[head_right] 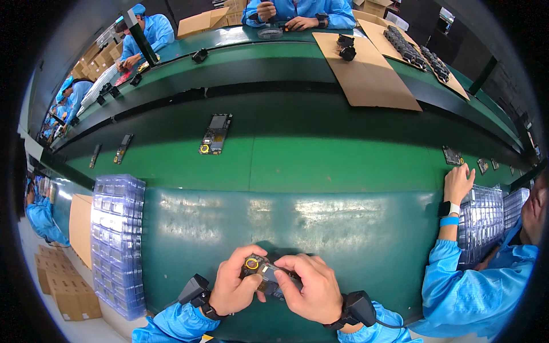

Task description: Manually assemble and inspect electronic circuit boards on a factory production line.

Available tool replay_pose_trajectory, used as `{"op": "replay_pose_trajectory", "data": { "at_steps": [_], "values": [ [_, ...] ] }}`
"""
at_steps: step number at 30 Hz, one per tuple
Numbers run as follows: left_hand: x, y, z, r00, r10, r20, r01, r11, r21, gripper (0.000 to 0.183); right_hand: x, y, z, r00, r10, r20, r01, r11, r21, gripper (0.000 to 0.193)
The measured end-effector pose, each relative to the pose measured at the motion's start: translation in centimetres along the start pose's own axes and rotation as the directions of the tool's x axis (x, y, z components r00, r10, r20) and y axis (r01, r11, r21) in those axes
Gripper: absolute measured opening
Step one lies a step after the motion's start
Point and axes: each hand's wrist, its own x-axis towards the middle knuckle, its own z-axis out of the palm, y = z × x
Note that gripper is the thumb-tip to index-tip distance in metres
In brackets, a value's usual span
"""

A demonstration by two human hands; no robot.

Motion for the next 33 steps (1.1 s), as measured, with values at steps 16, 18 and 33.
{"op": "replay_pose_trajectory", "data": {
  "at_steps": [16, 18, 33],
  "values": [
    [0.4, 0.8, -0.8, 0.998, -0.053, -0.018, 0.052, 0.997, -0.063, 0.024, 0.3, 1.3, -0.7, 0.931, 0.173, 0.321, -0.278, 0.905, 0.321, 0.018],
    [0.5, 0.9, -0.9, 0.998, -0.068, -0.004, 0.067, 0.991, -0.115, 0.024, 0.2, 1.3, -0.7, 0.928, 0.190, 0.322, -0.301, 0.890, 0.342, 0.017],
    [0.9, 1.0, -1.6, 0.984, -0.167, 0.070, 0.175, 0.974, -0.145, 0.036, 0.5, 2.4, -0.4, 0.815, 0.255, 0.520, -0.550, 0.620, 0.559, 0.016]
  ]
}}
